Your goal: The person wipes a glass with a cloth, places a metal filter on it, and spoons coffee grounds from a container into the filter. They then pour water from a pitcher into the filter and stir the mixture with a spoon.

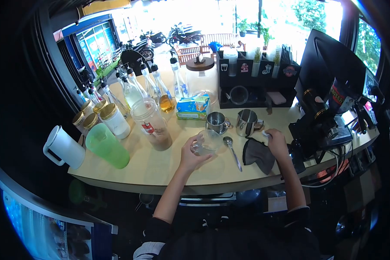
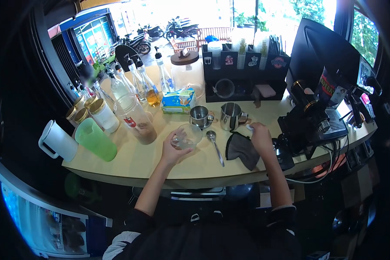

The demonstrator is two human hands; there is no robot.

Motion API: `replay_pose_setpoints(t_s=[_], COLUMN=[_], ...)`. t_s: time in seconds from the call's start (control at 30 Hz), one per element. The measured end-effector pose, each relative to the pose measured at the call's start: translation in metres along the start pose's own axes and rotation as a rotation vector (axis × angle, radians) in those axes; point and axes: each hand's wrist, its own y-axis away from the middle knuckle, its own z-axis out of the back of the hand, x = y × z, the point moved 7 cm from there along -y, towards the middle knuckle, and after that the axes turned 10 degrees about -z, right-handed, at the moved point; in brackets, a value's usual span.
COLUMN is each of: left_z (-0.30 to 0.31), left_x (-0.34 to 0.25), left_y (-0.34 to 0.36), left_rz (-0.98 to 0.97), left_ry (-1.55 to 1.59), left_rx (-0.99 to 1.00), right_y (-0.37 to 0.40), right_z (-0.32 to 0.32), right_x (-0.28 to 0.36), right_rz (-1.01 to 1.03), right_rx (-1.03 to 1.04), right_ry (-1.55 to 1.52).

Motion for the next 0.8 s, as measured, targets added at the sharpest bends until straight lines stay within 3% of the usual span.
replay_pose_setpoints(t_s=[0.03, 0.1, 0.17, 0.23, 0.27, 0.33, 0.37, 0.43, 0.57, 0.63, 0.77, 0.8], left_z=[0.000, -0.002, -0.013, -0.023, -0.028, -0.032, -0.030, -0.027, -0.023, -0.018, -0.009, -0.008], left_x=[-0.003, -0.008, -0.016, -0.034, -0.044, -0.054, -0.058, -0.064, -0.064, -0.058, -0.056, -0.053], left_y=[0.000, 0.002, 0.006, 0.011, 0.013, 0.015, 0.017, 0.018, 0.029, 0.032, 0.037, 0.037], left_rz=[-0.061, -0.126, -0.136, -0.163, -0.194, -0.214, -0.233, -0.256, -0.199, -0.202, -0.202, -0.207], left_ry=[0.078, 0.156, 0.418, 0.439, 0.458, 0.444, 0.431, 0.398, 0.352, 0.333, 0.482, 0.484], left_rx=[-0.037, -0.071, -0.059, -0.009, 0.027, -0.004, -0.043, -0.068, -0.063, -0.072, -0.179, -0.181], right_y=[0.003, 0.018, 0.031, 0.038, 0.035, 0.041, 0.044, 0.054, 0.062, 0.065, 0.061, 0.052], right_z=[0.016, 0.029, 0.032, 0.011, -0.002, -0.049, -0.046, -0.047, -0.044, -0.045, -0.038, -0.015], right_x=[0.019, 0.075, 0.128, 0.163, 0.166, 0.177, 0.183, 0.189, 0.189, 0.183, 0.170, 0.173], right_rz=[0.045, -0.028, 0.185, 0.379, 0.373, 0.438, 0.442, 0.179, 0.188, 0.176, 0.097, 0.067], right_rx=[-0.043, 0.147, 0.181, 0.354, 0.347, 0.728, 0.730, 1.052, 1.053, 1.097, 1.116, 0.904], right_ry=[-0.241, -0.673, -0.697, -0.541, -0.542, -0.552, -0.553, -0.841, -0.690, -0.900, -0.895, -1.076])
